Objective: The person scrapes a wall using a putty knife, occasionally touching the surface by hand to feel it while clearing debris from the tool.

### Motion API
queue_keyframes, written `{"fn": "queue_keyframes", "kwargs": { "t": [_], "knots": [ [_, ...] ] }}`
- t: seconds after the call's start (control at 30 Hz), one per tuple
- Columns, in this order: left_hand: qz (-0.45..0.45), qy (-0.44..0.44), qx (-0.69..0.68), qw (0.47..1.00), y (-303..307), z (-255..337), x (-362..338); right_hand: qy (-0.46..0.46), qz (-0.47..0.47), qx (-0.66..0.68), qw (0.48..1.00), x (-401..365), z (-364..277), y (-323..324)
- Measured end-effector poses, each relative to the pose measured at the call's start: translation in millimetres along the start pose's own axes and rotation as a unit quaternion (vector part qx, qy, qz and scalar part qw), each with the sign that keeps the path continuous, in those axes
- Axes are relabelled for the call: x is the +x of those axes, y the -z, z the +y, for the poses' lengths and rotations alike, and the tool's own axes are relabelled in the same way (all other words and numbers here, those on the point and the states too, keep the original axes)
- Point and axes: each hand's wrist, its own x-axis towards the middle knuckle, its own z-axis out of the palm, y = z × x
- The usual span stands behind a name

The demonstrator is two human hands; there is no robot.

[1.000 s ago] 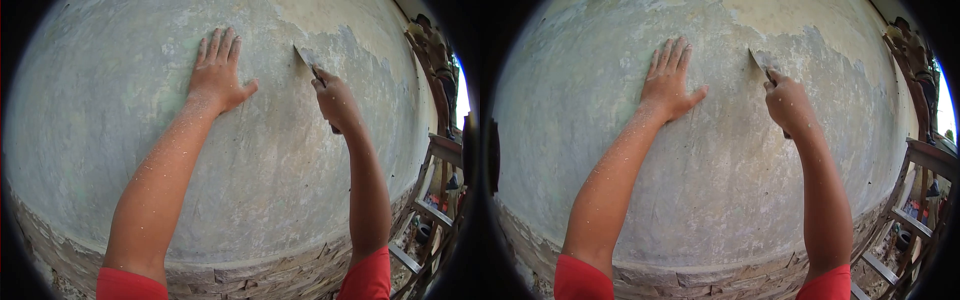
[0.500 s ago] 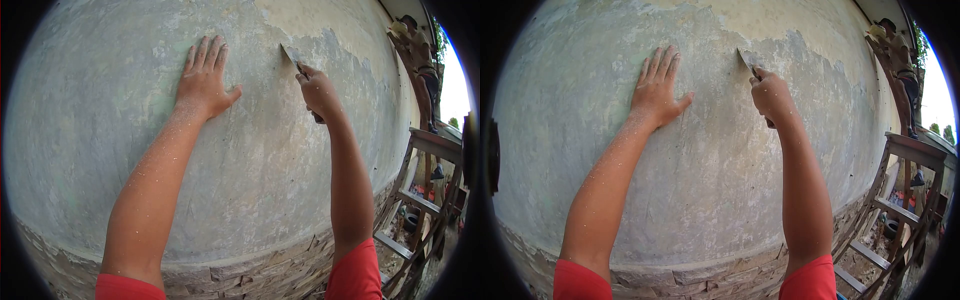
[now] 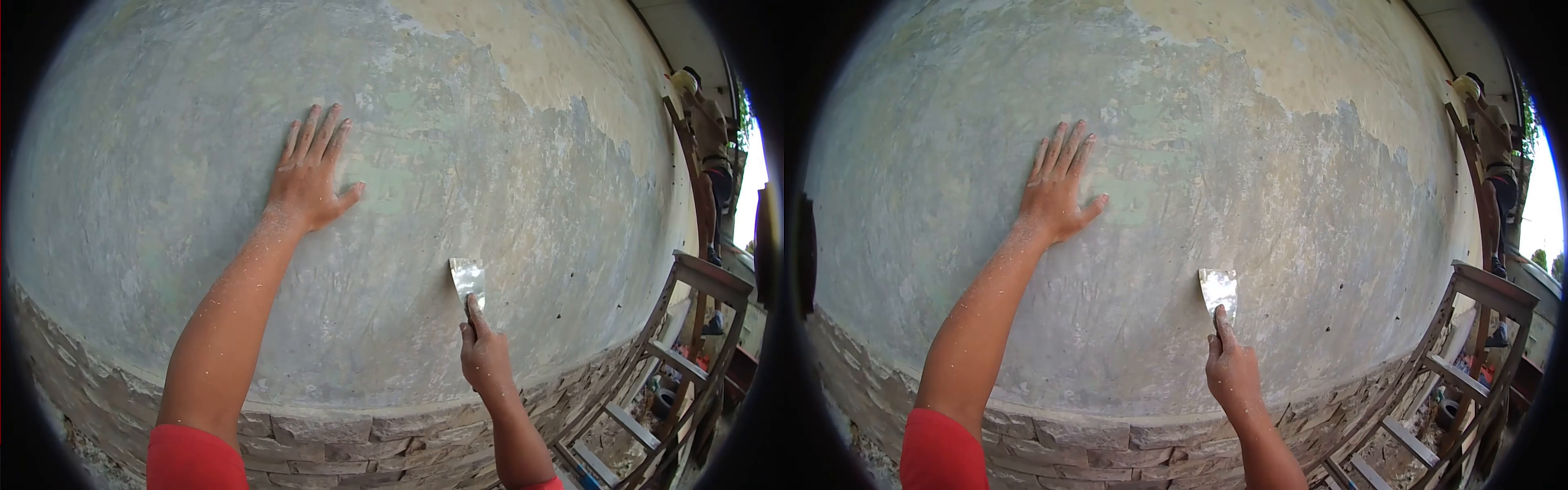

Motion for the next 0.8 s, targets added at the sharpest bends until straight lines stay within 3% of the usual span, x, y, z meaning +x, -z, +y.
{"fn": "queue_keyframes", "kwargs": {
  "t": [0.07,0.17,0.27,0.33,0.37,0.4,0.53,0.6,0.63,0.67,0.7,0.8],
  "knots": [
    [-0.002,0.003,-0.014,1.0,2.5,-31.4,-15.3,-0.025,-0.001,0.006,1.0,-4.3,-18.7,-1.5],
    [0.015,0.007,-0.025,1.0,4.2,-83.3,-48.2,0.02,-0.012,-0.015,1.0,-19.0,-50.8,-24.6],
    [-0.026,0.006,-0.054,0.998,13.7,-144.4,-113.2,0.015,-0.036,0.028,0.999,-39.3,-145.4,-67.5],
    [-0.048,0.004,-0.042,0.998,14.6,-168.3,-151.5,0.064,0.039,0.087,0.993,-27.4,-186.0,-91.6],
    [-0.06,0.002,-0.052,0.997,14.7,-174.3,-171.9,-0.011,0.021,0.073,0.997,-19.9,-214.9,-88.1],
    [-0.076,-0.003,-0.051,0.996,14.9,-179.5,-190.5,0.029,0.069,0.093,0.993,-7.8,-220.7,-101.0],
    [-0.137,0.045,-0.206,0.968,37.5,-163.1,-265.5,-0.018,0.069,0.136,0.988,-28.0,-284.8,-126.0],
    [-0.212,0.116,-0.528,0.814,63.9,-142.9,-291.6,0.018,-0.043,0.182,0.982,-67.1,-306.8,-142.9],
    [-0.227,0.2,-0.666,0.682,79.0,-132.0,-301.3,0.076,-0.019,0.219,0.973,-86.0,-303.2,-168.4],
    [-0.228,0.278,-0.776,0.519,94.9,-120.8,-307.9,-0.003,-0.048,0.253,0.966,-105.3,-319.1,-172.4],
    [-0.208,0.329,-0.744,0.543,111.7,-113.1,-311.6,-0.047,-0.032,0.235,0.97,-119.1,-325.6,-183.1],
    [-0.237,0.377,-0.731,0.517,117.7,-123.6,-333.7,-0.111,-0.042,0.254,0.96,-140.1,-329.3,-214.2]
  ]
}}
